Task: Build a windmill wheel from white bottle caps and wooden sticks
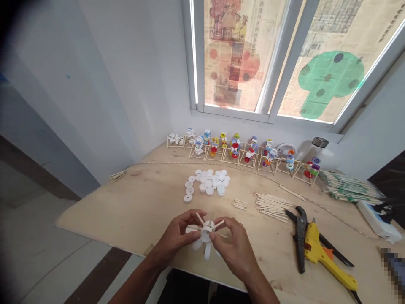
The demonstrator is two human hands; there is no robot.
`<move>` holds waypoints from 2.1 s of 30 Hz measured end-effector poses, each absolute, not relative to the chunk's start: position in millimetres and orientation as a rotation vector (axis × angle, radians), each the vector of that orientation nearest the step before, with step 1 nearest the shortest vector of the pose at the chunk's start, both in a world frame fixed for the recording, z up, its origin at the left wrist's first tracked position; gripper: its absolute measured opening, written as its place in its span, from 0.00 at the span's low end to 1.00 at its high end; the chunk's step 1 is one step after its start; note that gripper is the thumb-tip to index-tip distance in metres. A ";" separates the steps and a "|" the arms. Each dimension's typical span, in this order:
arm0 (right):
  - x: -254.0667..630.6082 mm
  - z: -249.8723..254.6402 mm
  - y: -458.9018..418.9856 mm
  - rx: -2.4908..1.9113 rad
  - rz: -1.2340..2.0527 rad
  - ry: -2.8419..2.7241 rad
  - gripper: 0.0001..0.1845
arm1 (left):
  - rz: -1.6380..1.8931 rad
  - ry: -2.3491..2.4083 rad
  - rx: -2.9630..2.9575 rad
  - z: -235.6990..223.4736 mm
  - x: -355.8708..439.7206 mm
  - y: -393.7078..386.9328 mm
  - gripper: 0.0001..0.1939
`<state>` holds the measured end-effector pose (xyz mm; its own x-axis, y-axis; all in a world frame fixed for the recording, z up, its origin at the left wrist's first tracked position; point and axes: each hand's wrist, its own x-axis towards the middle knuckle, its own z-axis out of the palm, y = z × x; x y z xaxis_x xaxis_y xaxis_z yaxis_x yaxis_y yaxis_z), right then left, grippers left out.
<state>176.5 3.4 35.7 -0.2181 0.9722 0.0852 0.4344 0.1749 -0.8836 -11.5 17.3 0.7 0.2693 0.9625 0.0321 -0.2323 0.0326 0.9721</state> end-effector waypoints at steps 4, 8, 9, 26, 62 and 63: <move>173.8 35.0 -1.0 -1.346 0.926 -1.662 0.12 | 1.116 0.733 1.022 1.6 -10.8 15.8 0.20; 169.6 28.6 -1.8 -1.360 0.874 -1.603 0.13 | 1.112 0.692 0.927 5.1 -8.4 12.0 0.23; 168.4 26.5 -1.2 -1.363 0.869 -1.588 0.14 | 1.126 0.693 0.897 5.6 -7.7 11.3 0.24; 144.3 18.4 1.3 -1.323 0.900 -1.429 0.14 | 1.145 0.726 0.674 6.9 -9.2 16.3 0.19; 154.3 1.8 118.9 -1.859 0.008 -2.204 0.13 | 1.363 0.757 0.470 -19.1 -17.0 23.3 0.19; 154.1 1.4 116.3 -1.850 0.011 -2.216 0.13 | 1.364 0.761 0.479 -19.1 -17.0 23.4 0.19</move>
